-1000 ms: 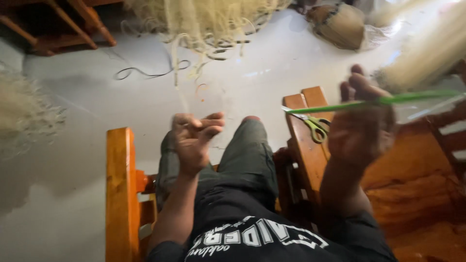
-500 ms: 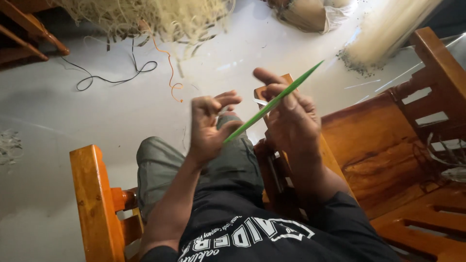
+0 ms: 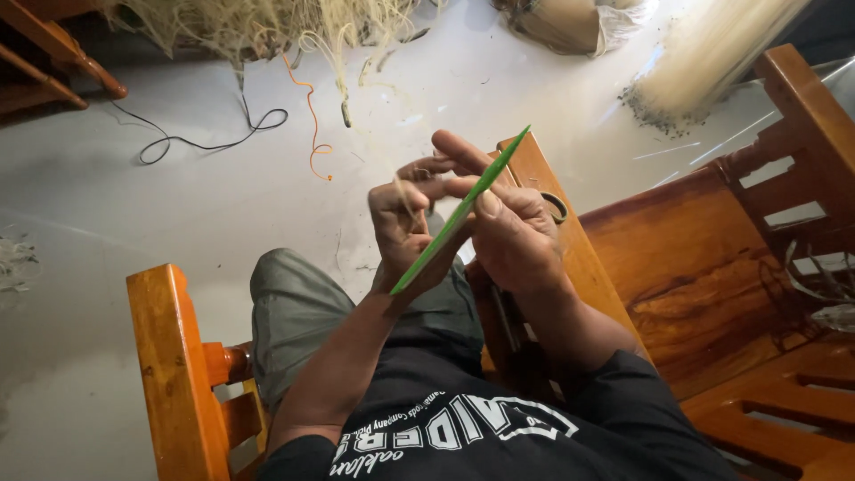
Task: Repairing a fishing net using a plastic shuttle and scissors
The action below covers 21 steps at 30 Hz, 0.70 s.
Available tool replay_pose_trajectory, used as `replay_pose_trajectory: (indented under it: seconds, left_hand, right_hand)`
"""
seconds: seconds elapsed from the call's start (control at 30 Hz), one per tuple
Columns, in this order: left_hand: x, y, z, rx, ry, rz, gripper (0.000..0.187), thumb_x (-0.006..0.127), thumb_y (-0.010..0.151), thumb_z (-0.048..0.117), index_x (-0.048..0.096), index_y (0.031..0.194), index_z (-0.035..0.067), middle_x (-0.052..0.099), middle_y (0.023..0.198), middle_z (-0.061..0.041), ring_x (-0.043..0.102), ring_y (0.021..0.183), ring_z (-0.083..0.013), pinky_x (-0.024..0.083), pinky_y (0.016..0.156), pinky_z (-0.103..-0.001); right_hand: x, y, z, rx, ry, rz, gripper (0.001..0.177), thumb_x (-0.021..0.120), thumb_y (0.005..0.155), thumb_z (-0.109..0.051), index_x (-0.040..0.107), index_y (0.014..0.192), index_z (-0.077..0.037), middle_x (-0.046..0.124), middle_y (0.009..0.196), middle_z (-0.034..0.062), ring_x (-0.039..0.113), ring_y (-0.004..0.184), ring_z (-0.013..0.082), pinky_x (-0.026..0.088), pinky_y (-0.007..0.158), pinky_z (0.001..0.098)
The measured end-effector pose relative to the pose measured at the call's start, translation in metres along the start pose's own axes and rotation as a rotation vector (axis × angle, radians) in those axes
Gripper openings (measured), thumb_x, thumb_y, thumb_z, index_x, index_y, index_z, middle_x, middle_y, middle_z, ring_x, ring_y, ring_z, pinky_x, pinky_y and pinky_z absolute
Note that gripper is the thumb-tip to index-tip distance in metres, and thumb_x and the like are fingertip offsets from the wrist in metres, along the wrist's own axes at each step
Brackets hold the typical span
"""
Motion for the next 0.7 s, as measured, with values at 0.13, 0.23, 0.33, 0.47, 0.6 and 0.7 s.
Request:
replay_pose_trajectory:
  seconds: [0.13,0.23,0.33,0.47,0.6,0.7]
  left_hand:
    - [-0.007,0.004,0.007,0.073,0.078,0.003,0.046,0.084,0.081,0.007,0.042,0.099,0.01,0.074,0.088,-0.01,0.065,0.104,-0.0242,0.047,0.098,-0.036]
    - [-0.034,0.008,0.011,0.078,0.257,-0.035,0.046,0.083,0.08,0.002,0.041,0.097,0.01,0.075,0.083,-0.008,0.066,0.099,-0.027,0.049,0.093,-0.035]
    - [-0.059,0.01,0.023,0.057,0.338,-0.059,0.045,0.082,0.082,0.0,0.041,0.098,0.009,0.074,0.081,-0.009,0.065,0.098,-0.0266,0.049,0.093,-0.035]
    - [-0.08,0.013,0.04,0.016,0.303,-0.076,0.041,0.077,0.085,-0.005,0.04,0.101,0.005,0.074,0.081,-0.014,0.067,0.104,-0.0286,0.051,0.096,-0.035]
    - [-0.089,0.008,0.045,-0.163,0.188,-0.017,0.042,0.074,0.089,0.005,0.035,0.104,0.014,0.068,0.084,-0.013,0.065,0.107,-0.0341,0.05,0.108,-0.045]
    - [-0.089,0.008,0.048,-0.106,0.11,-0.04,0.041,0.072,0.089,-0.001,0.038,0.105,0.015,0.066,0.083,-0.011,0.066,0.09,-0.0228,0.052,0.109,-0.044]
  right_hand:
    - [0.011,0.005,-0.013,-0.059,-0.091,0.034,0.026,0.055,0.098,-0.008,0.068,0.113,0.01,0.047,0.146,0.0309,0.055,0.132,0.0336,0.05,0.108,0.0415]
    - [0.003,0.007,-0.027,-0.073,-0.228,0.05,0.028,0.054,0.098,-0.01,0.066,0.114,0.01,0.047,0.144,0.0319,0.056,0.13,0.0331,0.047,0.111,0.0371]
    - [-0.011,0.008,-0.042,-0.096,-0.362,0.052,0.032,0.052,0.099,-0.015,0.065,0.114,0.01,0.049,0.14,0.0322,0.057,0.125,0.0309,0.047,0.109,0.0337]
    - [-0.042,0.008,-0.054,-0.288,-0.256,0.068,0.022,0.046,0.103,-0.011,0.052,0.115,0.006,0.059,0.098,0.0343,0.068,0.102,0.0451,0.051,0.11,0.0641]
    - [-0.022,0.0,-0.067,-0.24,-0.126,-0.053,0.024,0.041,0.116,-0.018,0.063,0.122,-0.014,0.064,0.091,0.0014,0.066,0.089,0.0185,0.057,0.099,0.0446]
    - [-0.026,-0.004,-0.068,-0.278,-0.042,-0.104,0.026,0.037,0.114,-0.009,0.059,0.128,-0.009,0.05,0.079,0.0045,0.062,0.074,0.0216,0.065,0.084,0.0442]
Point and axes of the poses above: each hand's wrist, its own y-axis towards the middle knuckle, its own x-axis out of the palm, z = x × y, the point moved 2 cm from there along y, towards the middle knuckle
